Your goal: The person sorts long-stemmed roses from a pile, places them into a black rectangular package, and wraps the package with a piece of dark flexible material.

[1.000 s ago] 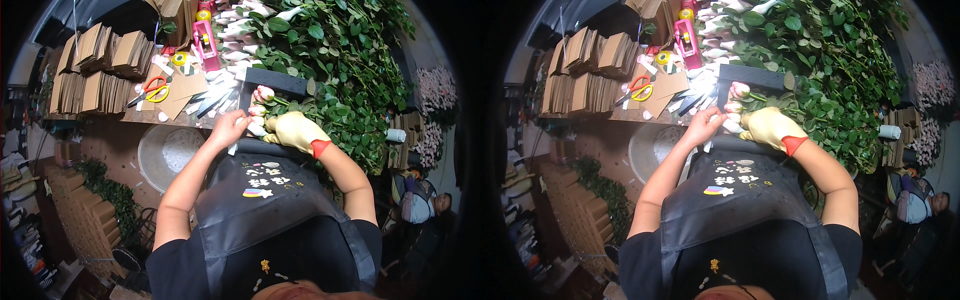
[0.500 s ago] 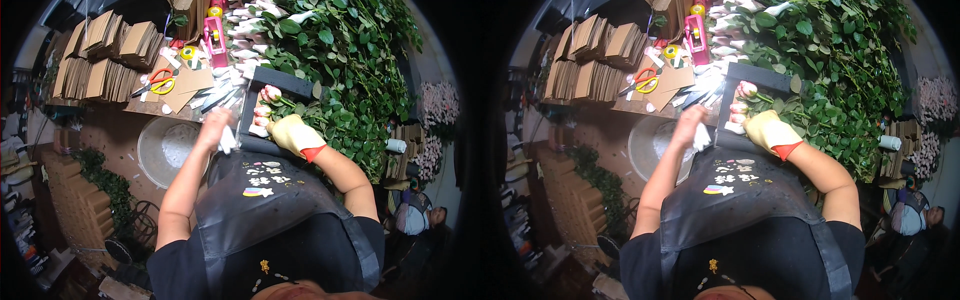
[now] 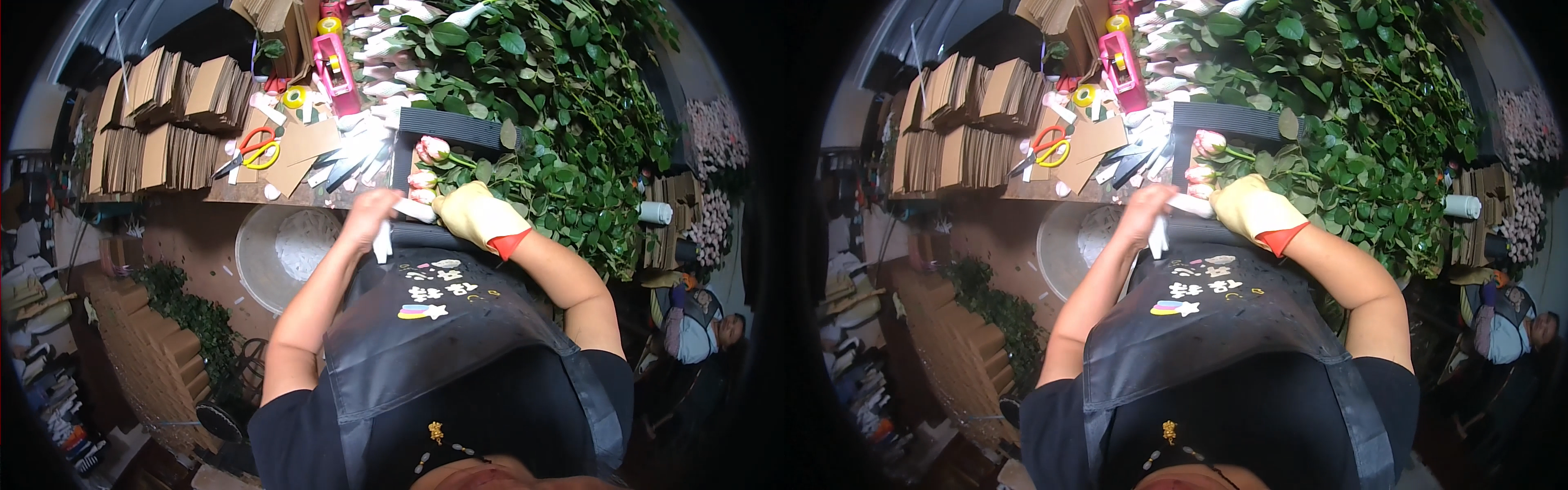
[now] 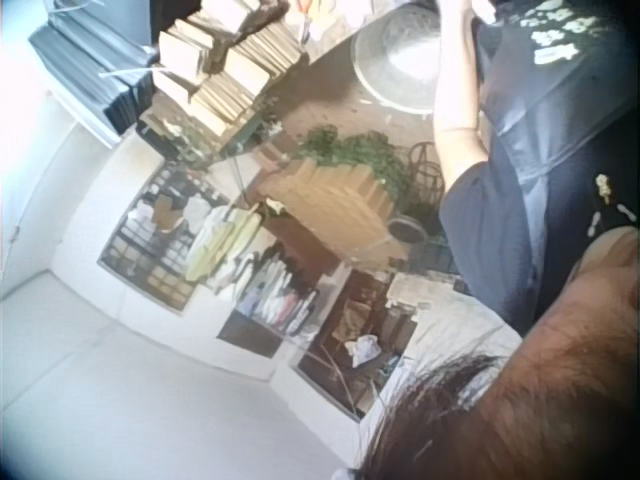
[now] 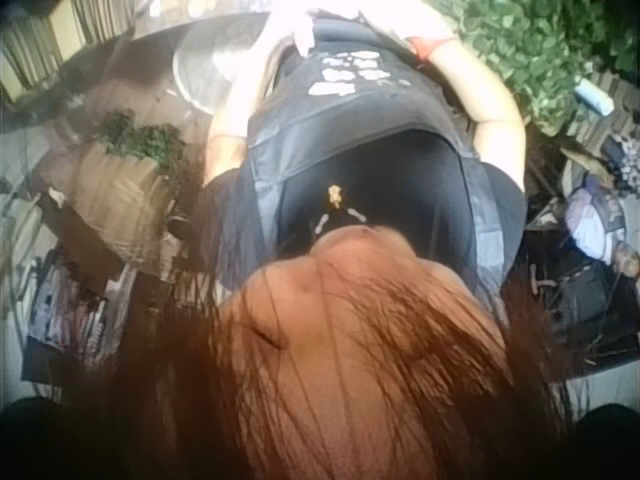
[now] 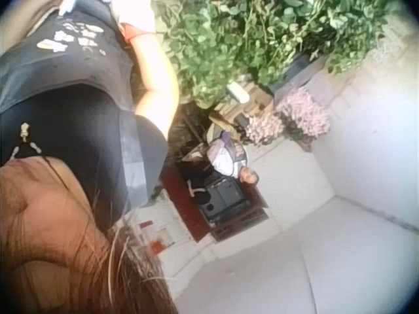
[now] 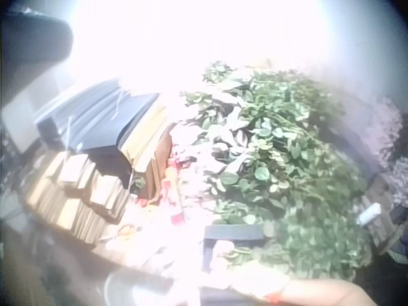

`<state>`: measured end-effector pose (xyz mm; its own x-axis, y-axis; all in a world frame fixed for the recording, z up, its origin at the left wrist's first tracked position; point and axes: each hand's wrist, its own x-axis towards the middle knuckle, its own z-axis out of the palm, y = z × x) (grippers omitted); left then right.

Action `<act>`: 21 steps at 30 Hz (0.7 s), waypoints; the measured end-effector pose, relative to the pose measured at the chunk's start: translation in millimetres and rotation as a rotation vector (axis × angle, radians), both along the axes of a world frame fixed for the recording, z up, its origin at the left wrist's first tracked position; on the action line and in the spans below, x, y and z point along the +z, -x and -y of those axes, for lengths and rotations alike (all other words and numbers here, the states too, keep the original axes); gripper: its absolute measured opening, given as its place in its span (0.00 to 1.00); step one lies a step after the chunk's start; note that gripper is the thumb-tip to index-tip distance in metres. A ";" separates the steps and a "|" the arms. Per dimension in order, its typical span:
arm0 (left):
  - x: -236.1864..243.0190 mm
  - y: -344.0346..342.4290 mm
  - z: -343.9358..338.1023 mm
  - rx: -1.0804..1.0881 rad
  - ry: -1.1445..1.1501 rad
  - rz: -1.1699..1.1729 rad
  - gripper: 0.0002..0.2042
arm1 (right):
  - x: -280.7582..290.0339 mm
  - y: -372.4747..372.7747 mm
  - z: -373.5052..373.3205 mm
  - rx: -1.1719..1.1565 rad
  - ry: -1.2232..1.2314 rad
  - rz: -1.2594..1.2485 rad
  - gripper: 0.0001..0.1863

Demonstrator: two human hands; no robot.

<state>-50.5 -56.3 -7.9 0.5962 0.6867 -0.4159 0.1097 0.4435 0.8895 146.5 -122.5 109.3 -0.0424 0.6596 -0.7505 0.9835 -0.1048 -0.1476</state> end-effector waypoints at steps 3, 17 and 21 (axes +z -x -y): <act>-5.2 54.0 -37.5 0.326 0.160 0.090 0.13 | 8.3 0.7 -2.7 -0.025 0.032 -0.024 0.19; 11.2 -8.9 -37.3 -0.422 -0.768 -0.241 0.52 | -12.8 18.5 -27.3 0.174 0.125 0.097 0.18; -13.7 -26.0 -38.5 -0.572 -0.753 -0.126 0.56 | -18.5 -12.6 5.3 0.196 -0.212 -0.039 0.14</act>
<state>-24.5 -17.8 -21.6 0.9056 0.4186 -0.0675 0.2472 -0.3918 0.8862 159.1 -127.9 90.8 -0.2105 0.7776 -0.5924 0.9751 0.1238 -0.1840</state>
